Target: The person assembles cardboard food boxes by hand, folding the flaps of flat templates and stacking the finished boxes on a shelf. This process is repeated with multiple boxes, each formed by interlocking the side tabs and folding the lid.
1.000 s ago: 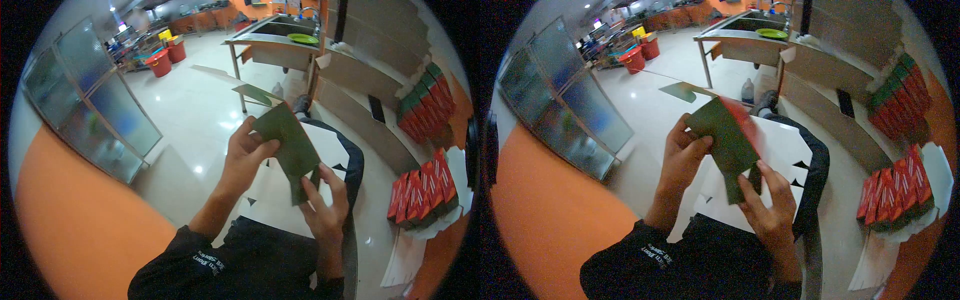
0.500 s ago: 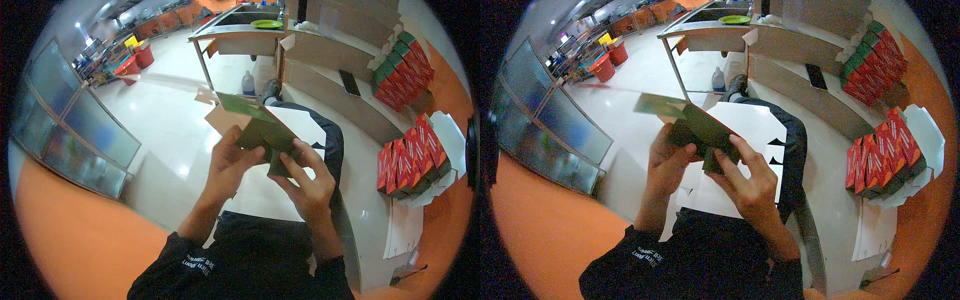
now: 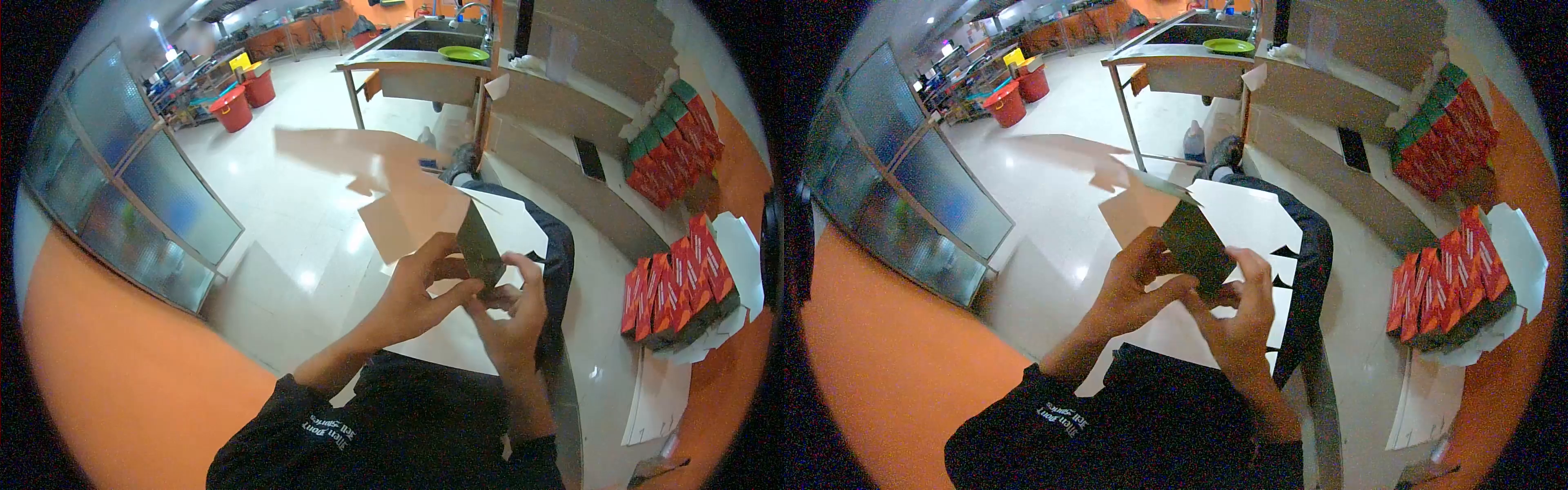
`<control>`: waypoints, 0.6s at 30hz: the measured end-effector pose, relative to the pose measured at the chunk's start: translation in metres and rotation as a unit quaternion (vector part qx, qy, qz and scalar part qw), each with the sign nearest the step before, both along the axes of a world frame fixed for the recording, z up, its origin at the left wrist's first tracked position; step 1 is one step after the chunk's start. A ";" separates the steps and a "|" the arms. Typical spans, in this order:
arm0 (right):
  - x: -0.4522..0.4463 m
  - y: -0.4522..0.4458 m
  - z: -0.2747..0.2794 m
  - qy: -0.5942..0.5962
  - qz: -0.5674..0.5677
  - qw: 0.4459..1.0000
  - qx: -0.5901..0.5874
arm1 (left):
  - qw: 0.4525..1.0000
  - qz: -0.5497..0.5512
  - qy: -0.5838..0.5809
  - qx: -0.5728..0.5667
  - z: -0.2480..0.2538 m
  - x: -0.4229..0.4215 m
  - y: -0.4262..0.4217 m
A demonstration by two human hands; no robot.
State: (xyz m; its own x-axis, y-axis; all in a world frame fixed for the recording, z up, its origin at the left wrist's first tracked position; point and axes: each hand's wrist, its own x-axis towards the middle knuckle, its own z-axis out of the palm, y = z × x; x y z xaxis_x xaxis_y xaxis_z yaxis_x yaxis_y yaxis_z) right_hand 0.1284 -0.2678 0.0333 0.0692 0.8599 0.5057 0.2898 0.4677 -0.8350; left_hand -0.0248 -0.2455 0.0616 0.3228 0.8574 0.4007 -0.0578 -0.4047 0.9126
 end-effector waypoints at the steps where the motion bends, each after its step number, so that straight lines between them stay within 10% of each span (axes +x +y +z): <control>1: -0.002 -0.001 -0.003 -0.007 0.015 1.000 0.000 | 0.999 0.021 0.005 0.025 -0.004 0.000 0.001; 13: 0.038 0.012 0.043 -0.196 0.037 0.956 0.217 | 0.944 0.020 0.271 0.186 0.004 -0.037 0.004; 18: 0.041 0.008 0.057 -0.202 0.065 0.973 0.096 | 0.948 -0.063 0.267 0.158 0.010 -0.048 0.009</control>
State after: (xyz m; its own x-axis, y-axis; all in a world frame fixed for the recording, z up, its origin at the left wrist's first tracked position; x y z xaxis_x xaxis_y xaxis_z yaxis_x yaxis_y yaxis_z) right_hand 0.1692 -0.2600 0.0904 -0.2713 0.7351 0.6212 0.5032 0.6586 -0.5595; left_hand -0.0733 -0.2361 0.0718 0.6442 0.6627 0.3818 0.3131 -0.6840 0.6588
